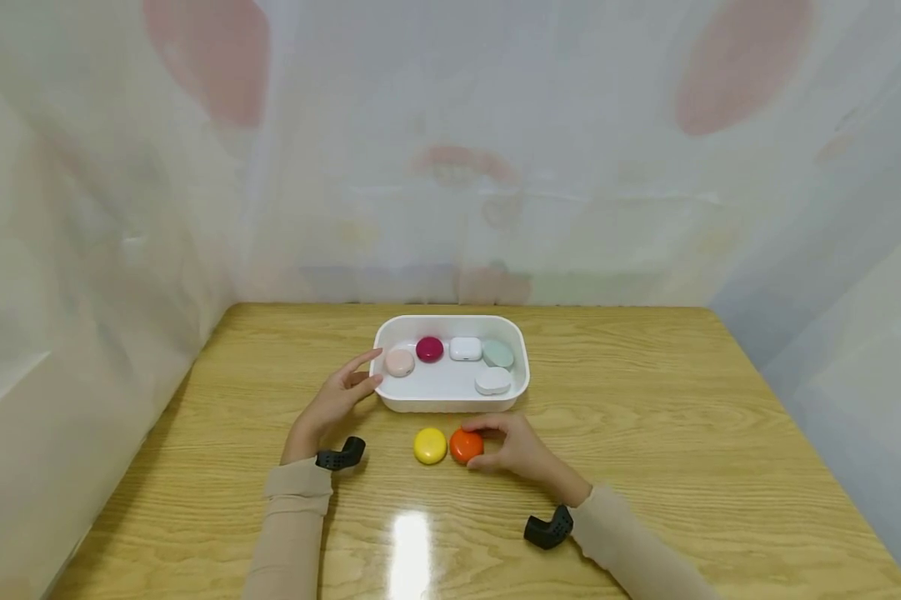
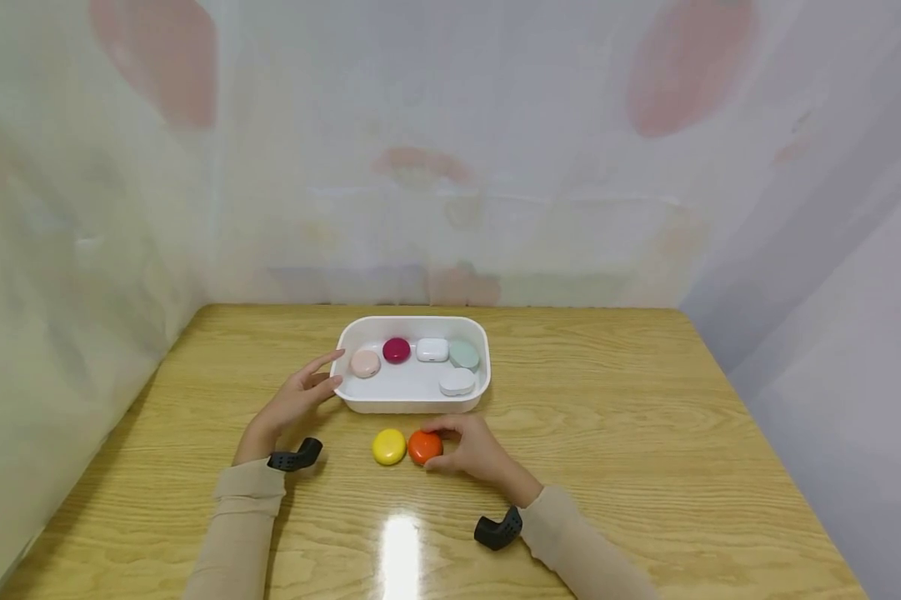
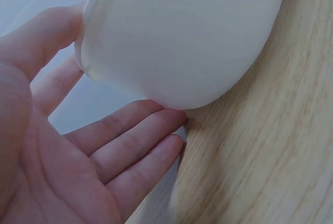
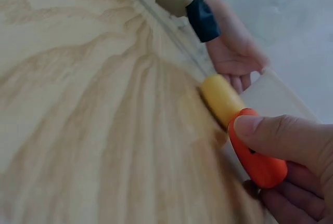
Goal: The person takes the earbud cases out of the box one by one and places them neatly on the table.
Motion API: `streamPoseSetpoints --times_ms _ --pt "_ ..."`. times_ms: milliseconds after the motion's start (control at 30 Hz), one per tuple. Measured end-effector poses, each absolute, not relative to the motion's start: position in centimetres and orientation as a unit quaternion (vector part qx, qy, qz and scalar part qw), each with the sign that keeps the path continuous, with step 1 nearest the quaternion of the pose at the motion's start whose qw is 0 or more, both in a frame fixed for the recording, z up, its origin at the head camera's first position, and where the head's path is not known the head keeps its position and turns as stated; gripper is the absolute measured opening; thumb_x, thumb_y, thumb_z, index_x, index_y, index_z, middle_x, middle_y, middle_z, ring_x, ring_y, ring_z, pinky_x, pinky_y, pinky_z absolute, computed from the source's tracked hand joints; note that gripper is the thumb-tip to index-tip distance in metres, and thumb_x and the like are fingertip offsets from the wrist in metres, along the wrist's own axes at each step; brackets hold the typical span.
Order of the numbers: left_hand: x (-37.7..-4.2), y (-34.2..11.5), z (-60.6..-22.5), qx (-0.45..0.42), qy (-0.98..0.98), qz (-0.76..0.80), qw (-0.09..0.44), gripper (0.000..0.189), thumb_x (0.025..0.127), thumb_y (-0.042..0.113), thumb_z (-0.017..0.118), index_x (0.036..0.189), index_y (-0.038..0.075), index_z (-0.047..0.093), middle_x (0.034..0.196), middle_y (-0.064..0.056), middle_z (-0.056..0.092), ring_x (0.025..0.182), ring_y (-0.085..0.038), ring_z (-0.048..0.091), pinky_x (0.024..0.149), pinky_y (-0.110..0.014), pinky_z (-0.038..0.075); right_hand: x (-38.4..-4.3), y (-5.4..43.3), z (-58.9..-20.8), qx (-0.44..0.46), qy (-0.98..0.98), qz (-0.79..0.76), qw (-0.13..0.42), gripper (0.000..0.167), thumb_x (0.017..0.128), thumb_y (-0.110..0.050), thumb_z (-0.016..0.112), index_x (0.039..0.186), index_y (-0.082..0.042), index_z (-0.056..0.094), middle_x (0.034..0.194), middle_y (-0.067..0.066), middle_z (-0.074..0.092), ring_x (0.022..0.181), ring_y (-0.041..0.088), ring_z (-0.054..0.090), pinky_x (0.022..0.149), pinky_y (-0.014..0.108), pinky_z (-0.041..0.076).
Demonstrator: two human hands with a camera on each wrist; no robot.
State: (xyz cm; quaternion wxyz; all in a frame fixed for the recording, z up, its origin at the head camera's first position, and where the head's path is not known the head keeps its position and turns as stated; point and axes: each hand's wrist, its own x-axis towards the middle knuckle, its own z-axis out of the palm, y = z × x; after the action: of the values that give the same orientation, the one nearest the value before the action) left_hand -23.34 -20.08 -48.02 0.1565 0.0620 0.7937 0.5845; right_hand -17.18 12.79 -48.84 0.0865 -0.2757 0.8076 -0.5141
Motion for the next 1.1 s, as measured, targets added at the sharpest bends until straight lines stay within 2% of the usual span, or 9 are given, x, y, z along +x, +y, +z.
streamPoseSetpoints --times_ms 100,467,667,900,1100 --pt "-23.4 -20.2 -48.0 0.059 0.795 0.584 0.154 0.059 0.096 0.042 0.056 0.150 0.033 0.033 0.142 -0.023 0.050 0.131 -0.034 0.048 0.115 -0.056 0.032 -17.3 12.7 -49.3 -0.288 0.804 -0.514 0.079 0.048 0.072 -0.011 0.084 0.116 0.002 0.067 0.114 0.020 0.070 0.105 0.022 0.068 0.092 0.022 0.054" --pt "-23.3 -20.1 -48.0 0.061 0.791 0.589 0.155 0.059 0.096 0.041 0.056 0.150 0.033 0.033 0.142 -0.023 0.050 0.129 -0.032 0.049 0.115 -0.055 0.033 -17.1 12.6 -49.4 -0.263 0.834 -0.481 0.067 0.049 0.072 -0.017 0.085 0.116 -0.004 0.068 0.115 0.014 0.071 0.109 0.030 0.065 0.096 0.023 0.051" --pt "-23.3 -19.9 -47.9 0.059 0.792 0.588 0.157 0.061 0.095 0.043 0.056 0.150 0.033 0.032 0.144 -0.021 0.048 0.132 -0.033 0.047 0.116 -0.056 0.031 -17.1 12.8 -49.0 -0.262 0.823 -0.497 0.082 0.052 0.072 -0.014 0.084 0.119 -0.001 0.066 0.119 0.018 0.069 0.111 0.033 0.064 0.098 0.023 0.051" --pt "-23.5 -19.9 -48.0 0.059 0.796 0.582 0.154 0.060 0.096 0.043 0.056 0.150 0.033 0.033 0.152 -0.020 0.039 0.139 -0.037 0.040 0.116 -0.059 0.029 -17.1 13.2 -48.2 -0.259 0.814 -0.511 0.098 0.052 0.075 -0.013 0.082 0.121 0.001 0.064 0.124 0.019 0.066 0.116 0.034 0.061 0.100 0.021 0.049" --pt "-23.4 -20.0 -48.1 0.058 0.798 0.581 0.151 0.059 0.096 0.042 0.056 0.149 0.032 0.033 0.154 -0.019 0.035 0.141 -0.038 0.038 0.116 -0.059 0.028 -16.9 13.3 -47.7 -0.288 0.811 -0.502 0.081 0.049 0.076 -0.012 0.081 0.119 0.003 0.064 0.121 0.021 0.067 0.111 0.035 0.064 0.098 0.037 0.052"
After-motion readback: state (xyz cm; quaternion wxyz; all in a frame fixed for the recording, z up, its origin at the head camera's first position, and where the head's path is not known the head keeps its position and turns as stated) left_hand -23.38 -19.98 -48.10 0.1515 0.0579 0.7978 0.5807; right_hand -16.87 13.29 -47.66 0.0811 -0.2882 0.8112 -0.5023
